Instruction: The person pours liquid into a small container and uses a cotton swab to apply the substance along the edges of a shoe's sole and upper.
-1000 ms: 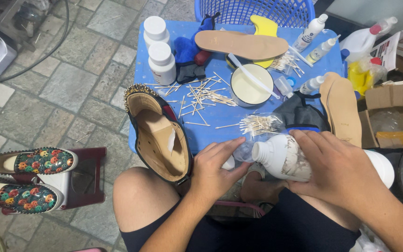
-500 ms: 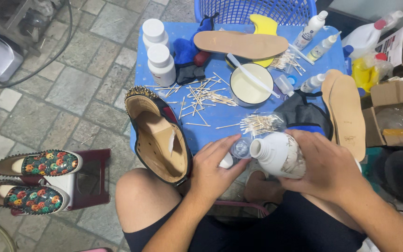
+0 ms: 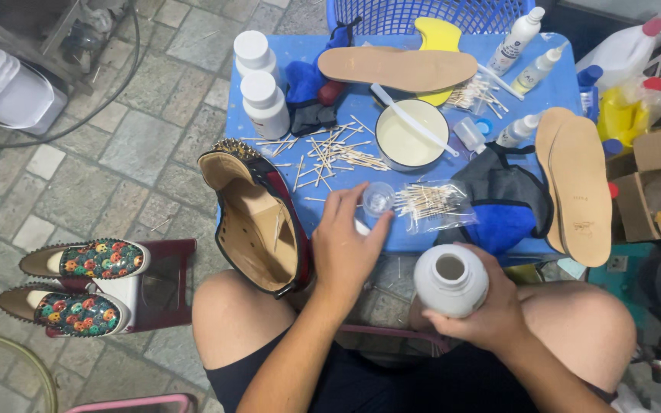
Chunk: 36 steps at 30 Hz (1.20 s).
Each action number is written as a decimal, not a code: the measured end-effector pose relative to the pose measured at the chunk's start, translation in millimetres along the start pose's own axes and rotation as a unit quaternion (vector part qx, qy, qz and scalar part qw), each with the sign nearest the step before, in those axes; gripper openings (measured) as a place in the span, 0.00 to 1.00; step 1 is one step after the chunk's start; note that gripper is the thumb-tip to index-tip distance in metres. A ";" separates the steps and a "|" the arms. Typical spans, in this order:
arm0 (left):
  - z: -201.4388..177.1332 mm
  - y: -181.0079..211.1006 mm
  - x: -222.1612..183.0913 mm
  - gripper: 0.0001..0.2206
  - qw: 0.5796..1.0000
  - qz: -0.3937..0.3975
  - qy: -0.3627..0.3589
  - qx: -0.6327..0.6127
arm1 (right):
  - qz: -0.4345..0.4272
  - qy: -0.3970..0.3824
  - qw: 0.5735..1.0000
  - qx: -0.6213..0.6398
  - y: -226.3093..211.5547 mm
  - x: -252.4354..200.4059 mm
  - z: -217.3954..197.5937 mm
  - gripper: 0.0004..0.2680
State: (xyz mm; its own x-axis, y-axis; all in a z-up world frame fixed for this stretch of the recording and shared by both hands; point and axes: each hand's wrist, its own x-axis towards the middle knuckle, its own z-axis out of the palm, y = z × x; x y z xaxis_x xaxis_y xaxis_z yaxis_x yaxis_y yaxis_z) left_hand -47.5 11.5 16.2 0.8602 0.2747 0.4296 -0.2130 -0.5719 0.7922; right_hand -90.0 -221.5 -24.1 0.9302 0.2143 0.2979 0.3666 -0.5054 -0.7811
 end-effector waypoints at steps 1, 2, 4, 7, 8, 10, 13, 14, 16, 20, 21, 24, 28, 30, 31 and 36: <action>3.8 -2.0 4.2 0.22 1.000 -0.011 -0.005 0.022 | -0.015 -0.005 1.000 0.000 4.2 -3.6 3.7 0.38; 7.7 -3.9 8.7 0.22 0.999 -0.022 -0.010 0.045 | -0.031 -0.009 0.999 0.001 7.8 -6.7 7.8 0.38; 15.3 -7.7 17.3 0.23 0.995 -0.045 -0.020 0.089 | -0.056 -0.021 0.998 0.026 14.4 -11.0 16.8 0.37; 26.9 -10.1 26.4 0.23 0.987 -0.076 -0.032 0.139 | -0.063 -0.040 0.992 0.101 23.5 -15.1 28.9 0.36; 28.6 -11.1 28.7 0.23 0.985 -0.082 -0.034 0.149 | -0.051 -0.047 0.989 0.130 27.4 -14.3 33.9 0.36; 32.8 -10.3 29.1 0.23 0.981 -0.095 -0.047 0.162 | -0.026 -0.061 0.987 0.146 34.4 -17.3 38.3 0.36; 32.5 -6.8 35.6 0.26 0.976 -0.106 -0.059 0.182 | -0.010 -0.079 0.986 0.149 42.2 -14.0 46.7 0.37; 31.6 -4.5 36.4 0.27 0.974 -0.107 -0.062 0.187 | -0.010 -0.084 0.982 0.168 42.9 -14.3 49.0 0.37; 27.7 1.1 34.0 0.31 0.973 -0.095 -0.056 0.202 | -0.004 -0.092 0.980 0.174 42.4 -15.0 50.5 0.37; 9.0 13.4 4.1 0.27 0.983 -0.041 -0.043 0.174 | -0.018 -0.109 0.981 0.156 35.5 -14.9 46.5 0.37; 3.7 15.3 -5.0 0.24 0.987 -0.028 -0.044 0.152 | -0.033 -0.114 0.980 0.161 32.9 -13.8 46.1 0.37; -6.9 17.9 -30.1 0.15 0.974 -0.091 -0.094 -0.183 | -0.005 -0.151 0.978 0.147 23.5 -14.6 46.2 0.39; -14.9 23.0 -53.4 0.18 0.910 -0.116 -0.090 -0.387 | -0.066 -0.115 0.985 0.111 9.7 -19.3 52.3 0.39; -21.5 28.8 -60.6 0.17 0.924 -0.064 -0.072 -0.369 | -0.056 -0.115 0.983 0.130 2.9 -20.2 53.8 0.40; -25.3 31.8 -63.4 0.17 0.935 -0.047 -0.086 -0.341 | -0.042 -0.111 0.984 0.136 -0.5 -21.3 54.5 0.39; -41.0 44.5 -71.3 0.16 0.960 0.029 -0.154 -0.230 | -0.018 -0.081 0.985 0.154 -11.3 -22.1 54.8 0.37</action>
State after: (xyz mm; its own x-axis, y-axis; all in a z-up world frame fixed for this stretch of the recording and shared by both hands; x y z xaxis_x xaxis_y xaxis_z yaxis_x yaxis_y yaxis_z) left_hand -137.4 -1.9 38.7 0.9219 -0.0298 0.3862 -0.3859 -0.1572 0.9091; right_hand -115.6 -174.7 -51.9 0.8927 0.3708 0.2560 0.3531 -0.2228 -0.9087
